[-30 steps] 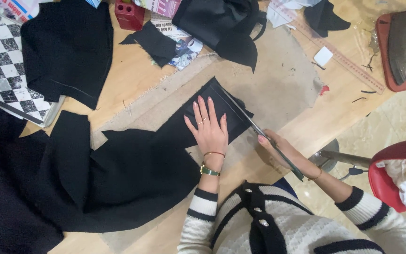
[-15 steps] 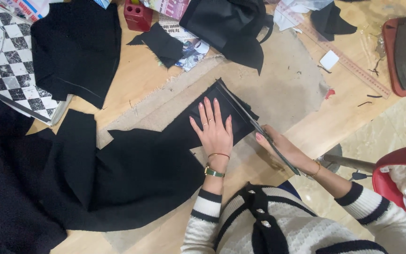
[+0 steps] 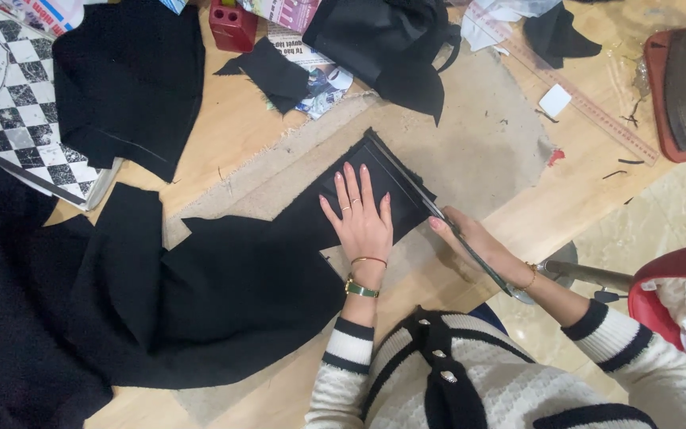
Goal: The person measures and marks a piece of black fabric using a clear ruler and white chalk. They then use large scissors to cut the fabric along the marked lines.
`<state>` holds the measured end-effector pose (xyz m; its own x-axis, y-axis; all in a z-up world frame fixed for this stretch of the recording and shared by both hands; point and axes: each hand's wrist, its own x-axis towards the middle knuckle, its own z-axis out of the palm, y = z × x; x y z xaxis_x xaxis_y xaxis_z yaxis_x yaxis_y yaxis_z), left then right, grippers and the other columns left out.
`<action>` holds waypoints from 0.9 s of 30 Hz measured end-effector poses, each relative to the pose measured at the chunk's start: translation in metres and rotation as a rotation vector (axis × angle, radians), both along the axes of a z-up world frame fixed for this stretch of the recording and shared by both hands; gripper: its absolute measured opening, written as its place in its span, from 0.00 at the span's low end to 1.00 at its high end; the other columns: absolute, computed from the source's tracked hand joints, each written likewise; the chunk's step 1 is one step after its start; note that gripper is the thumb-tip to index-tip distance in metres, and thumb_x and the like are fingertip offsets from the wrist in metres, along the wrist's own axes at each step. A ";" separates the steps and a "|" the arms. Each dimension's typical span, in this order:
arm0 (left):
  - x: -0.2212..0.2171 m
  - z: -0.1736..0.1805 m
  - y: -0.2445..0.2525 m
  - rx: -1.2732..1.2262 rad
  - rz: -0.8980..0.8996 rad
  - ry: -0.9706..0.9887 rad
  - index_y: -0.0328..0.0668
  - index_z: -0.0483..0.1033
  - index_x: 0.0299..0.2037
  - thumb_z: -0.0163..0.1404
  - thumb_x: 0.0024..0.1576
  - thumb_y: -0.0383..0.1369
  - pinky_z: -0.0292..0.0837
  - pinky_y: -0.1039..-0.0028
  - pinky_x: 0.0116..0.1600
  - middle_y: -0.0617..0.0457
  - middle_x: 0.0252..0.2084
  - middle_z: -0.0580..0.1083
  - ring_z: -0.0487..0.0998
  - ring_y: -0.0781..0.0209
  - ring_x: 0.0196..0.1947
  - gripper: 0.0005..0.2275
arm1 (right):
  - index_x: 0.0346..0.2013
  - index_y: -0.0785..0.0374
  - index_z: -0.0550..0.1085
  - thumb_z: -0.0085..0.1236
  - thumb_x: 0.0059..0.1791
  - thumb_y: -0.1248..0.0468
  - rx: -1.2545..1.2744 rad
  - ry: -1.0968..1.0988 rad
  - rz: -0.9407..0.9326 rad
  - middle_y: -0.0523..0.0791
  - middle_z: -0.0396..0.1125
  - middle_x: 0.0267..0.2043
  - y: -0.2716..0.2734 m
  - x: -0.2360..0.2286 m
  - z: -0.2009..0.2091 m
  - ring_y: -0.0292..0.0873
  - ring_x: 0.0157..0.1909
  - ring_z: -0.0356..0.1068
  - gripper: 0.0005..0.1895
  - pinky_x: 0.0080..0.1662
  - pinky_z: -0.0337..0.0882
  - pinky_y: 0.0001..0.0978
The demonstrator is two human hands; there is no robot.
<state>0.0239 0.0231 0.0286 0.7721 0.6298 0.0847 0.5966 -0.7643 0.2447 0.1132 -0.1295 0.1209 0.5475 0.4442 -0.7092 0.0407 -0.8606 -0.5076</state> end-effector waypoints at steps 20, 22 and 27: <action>-0.055 0.012 0.010 0.119 0.041 -0.170 0.43 0.60 0.73 0.45 0.68 0.38 0.35 0.37 0.74 0.46 0.76 0.55 0.52 0.48 0.77 0.23 | 0.52 0.65 0.72 0.36 0.54 0.44 0.309 0.493 -0.229 0.39 0.50 0.24 -0.161 -0.084 0.061 0.32 0.22 0.44 0.29 0.24 0.47 0.25; -0.063 0.006 0.013 0.143 0.035 -0.106 0.47 0.59 0.74 0.43 0.69 0.41 0.36 0.38 0.74 0.48 0.77 0.54 0.51 0.50 0.77 0.24 | 0.50 0.62 0.72 0.36 0.54 0.43 0.332 0.446 -0.149 0.38 0.51 0.23 -0.155 -0.090 0.065 0.33 0.23 0.46 0.28 0.26 0.50 0.26; -0.066 0.005 0.016 0.134 0.012 -0.004 0.55 0.54 0.75 0.40 0.69 0.46 0.42 0.39 0.74 0.50 0.78 0.50 0.49 0.52 0.78 0.25 | 0.40 0.66 0.65 0.30 0.60 0.58 0.701 0.888 -0.361 0.41 0.45 0.29 -0.129 -0.098 0.066 0.36 0.32 0.51 0.17 0.61 0.69 0.30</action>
<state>-0.0419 0.0393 0.0336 0.7639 0.6221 0.1718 0.6053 -0.7829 0.1439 0.0155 -0.2581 0.1873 0.1603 0.8077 -0.5674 -0.7515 -0.2729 -0.6006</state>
